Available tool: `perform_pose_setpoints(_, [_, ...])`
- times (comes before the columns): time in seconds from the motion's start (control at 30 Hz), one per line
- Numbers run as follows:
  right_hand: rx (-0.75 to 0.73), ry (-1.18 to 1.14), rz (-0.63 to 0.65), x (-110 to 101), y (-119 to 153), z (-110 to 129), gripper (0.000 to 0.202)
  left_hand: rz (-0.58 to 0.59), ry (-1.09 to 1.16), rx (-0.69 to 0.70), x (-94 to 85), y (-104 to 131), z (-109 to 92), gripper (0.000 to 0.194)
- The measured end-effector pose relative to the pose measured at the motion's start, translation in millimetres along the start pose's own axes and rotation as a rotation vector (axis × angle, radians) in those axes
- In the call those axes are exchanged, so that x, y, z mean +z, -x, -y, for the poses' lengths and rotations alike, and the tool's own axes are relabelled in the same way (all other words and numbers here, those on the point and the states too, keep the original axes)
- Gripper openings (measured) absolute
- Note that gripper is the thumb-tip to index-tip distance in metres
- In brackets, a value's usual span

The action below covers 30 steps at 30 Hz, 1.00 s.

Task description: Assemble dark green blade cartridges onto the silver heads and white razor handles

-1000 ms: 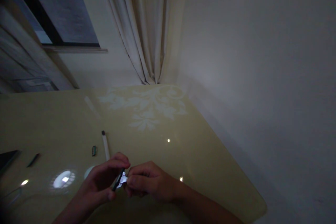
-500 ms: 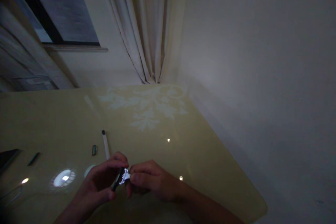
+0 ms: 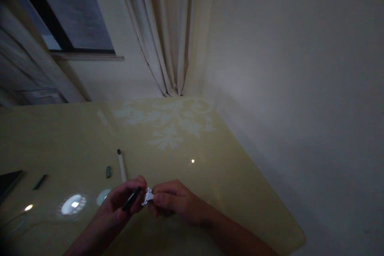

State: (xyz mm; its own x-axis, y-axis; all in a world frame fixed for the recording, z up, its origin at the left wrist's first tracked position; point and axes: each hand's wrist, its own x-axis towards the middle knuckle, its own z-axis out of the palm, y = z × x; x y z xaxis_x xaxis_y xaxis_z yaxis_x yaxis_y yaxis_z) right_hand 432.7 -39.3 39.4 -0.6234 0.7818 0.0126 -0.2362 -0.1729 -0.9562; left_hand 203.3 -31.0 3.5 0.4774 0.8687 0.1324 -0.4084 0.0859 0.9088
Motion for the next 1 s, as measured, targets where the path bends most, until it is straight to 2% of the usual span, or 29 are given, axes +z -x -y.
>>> perform_pose_setpoints(0.13, [-0.017,-0.018,-0.012,-3,-2,0,0.054,-0.023,0.012,-0.003,-3.5,0,3,0.055])
perform_pose_setpoints(0.27, [-0.058,-0.041,-0.062,-7,-4,0,0.052,-0.043,-0.103,0.081,-4.5,-4,-5,0.050])
perform_pose_setpoints(0.4, [-0.070,-0.066,-0.153,-6,-7,-1,0.054,-0.080,-0.529,0.262,1.2,-7,-17,0.040])
perform_pose_setpoints(0.5, [-0.041,-0.118,-0.198,-3,-10,-5,0.053,-0.131,-0.867,0.440,9.0,-4,-20,0.046])
perform_pose_setpoints(0.57, [-0.006,-0.145,-0.204,0,-12,-8,0.052,-0.157,-0.971,0.522,13.8,0,-19,0.048])
perform_pose_setpoints(0.73, [0.031,-0.126,-0.195,5,-11,-11,0.049,-0.203,-1.017,0.568,18.2,5,-13,0.046])
perform_pose_setpoints(1.0, [0.037,-0.088,-0.186,5,-9,-14,0.047,-0.172,-0.963,0.548,19.5,5,-10,0.051])
